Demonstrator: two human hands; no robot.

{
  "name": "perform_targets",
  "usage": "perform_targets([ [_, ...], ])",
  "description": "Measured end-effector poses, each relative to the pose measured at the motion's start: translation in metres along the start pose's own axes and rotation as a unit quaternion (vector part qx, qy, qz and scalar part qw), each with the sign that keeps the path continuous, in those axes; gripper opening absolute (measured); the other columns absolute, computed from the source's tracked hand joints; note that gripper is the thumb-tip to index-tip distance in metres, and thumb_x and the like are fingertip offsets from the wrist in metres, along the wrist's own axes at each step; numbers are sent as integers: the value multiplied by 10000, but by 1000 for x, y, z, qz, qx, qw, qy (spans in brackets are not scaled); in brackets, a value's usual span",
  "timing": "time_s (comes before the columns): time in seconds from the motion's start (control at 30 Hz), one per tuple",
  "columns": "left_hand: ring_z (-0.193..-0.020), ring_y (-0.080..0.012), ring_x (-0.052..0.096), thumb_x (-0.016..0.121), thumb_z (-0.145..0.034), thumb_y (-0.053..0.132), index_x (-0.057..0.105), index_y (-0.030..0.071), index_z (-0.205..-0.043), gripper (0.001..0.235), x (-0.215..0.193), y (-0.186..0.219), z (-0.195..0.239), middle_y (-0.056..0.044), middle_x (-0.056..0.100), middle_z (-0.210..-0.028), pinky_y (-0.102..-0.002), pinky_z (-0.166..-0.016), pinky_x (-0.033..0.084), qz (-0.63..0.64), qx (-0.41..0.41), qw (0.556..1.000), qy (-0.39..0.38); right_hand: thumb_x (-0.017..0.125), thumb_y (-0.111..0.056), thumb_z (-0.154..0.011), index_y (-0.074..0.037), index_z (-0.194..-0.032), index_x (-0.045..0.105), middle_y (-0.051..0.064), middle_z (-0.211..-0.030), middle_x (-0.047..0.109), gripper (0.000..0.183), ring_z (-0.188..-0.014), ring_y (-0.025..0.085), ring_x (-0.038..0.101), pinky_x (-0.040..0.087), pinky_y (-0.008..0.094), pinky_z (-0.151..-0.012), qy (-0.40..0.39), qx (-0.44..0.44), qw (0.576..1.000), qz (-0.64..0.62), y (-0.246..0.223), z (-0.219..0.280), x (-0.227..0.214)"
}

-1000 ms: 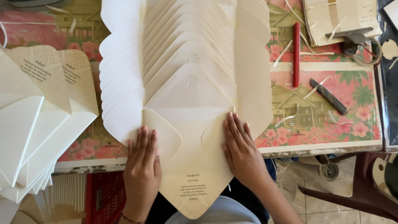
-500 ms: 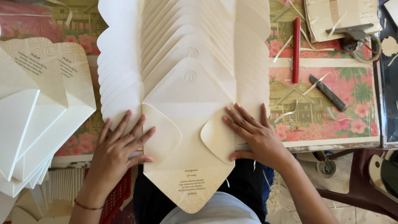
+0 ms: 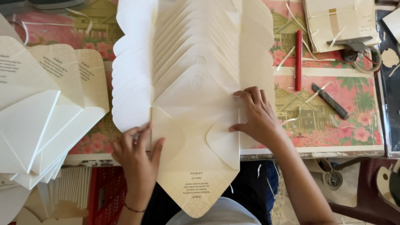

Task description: Folding the flaps of a stack of pre-cut invitation covers at a high speed using a fanning technique.

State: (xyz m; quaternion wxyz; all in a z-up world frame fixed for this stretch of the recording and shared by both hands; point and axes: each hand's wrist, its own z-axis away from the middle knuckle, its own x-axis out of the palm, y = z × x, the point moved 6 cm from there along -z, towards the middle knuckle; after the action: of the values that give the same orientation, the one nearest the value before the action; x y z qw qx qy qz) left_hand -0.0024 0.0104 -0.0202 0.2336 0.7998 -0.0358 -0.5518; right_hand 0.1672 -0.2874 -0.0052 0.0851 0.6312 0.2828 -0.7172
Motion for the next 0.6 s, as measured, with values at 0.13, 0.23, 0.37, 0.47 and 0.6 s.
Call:
perform_targets([
  [0.13,-1183,-319,518,780,-1006,407,752,190,-1427,474,4,4,2,-21,619,-1283,-512,-892,432,44,0,999,26,1076,-227,-607,-117,-1409,460,113,-1355,418,1017,-1223,321,440,459,454,-1073,-93,7,992,-84,4,-16,8],
  [0.23,-1188,-322,544,829,-941,400,713,193,-1408,524,-5,9,-14,-43,606,-1320,-508,-848,481,0,9,1000,-18,1034,-154,-644,-148,-1237,468,85,-1402,440,820,-1226,298,452,460,434,-1024,-115,-24,989,-85,-12,-16,4],
  [0.37,-1361,-371,547,946,-758,257,375,143,-1723,1127,-7,25,-61,-159,495,-1596,-544,-1037,514,-54,124,980,-148,878,6,-788,-99,-1075,535,191,-1565,580,459,-1505,447,512,439,610,-1183,-113,-157,975,-105,-50,-15,-21],
  [0.47,-1520,-366,450,879,-800,176,332,224,-1738,1087,5,30,-81,-120,452,-1702,-580,-1201,383,-17,238,938,-252,732,95,-877,-31,-1090,471,255,-1635,562,359,-1444,537,527,420,692,-1172,-147,-201,949,-193,-67,-10,-30],
  [0.6,-1579,-341,401,750,-930,102,432,231,-1675,821,17,28,-73,-67,471,-1705,-622,-1264,266,19,257,897,-360,649,113,-938,-3,-1088,509,247,-1566,640,236,-1468,487,542,399,682,-1182,-149,-224,936,-227,-65,-5,-30],
])
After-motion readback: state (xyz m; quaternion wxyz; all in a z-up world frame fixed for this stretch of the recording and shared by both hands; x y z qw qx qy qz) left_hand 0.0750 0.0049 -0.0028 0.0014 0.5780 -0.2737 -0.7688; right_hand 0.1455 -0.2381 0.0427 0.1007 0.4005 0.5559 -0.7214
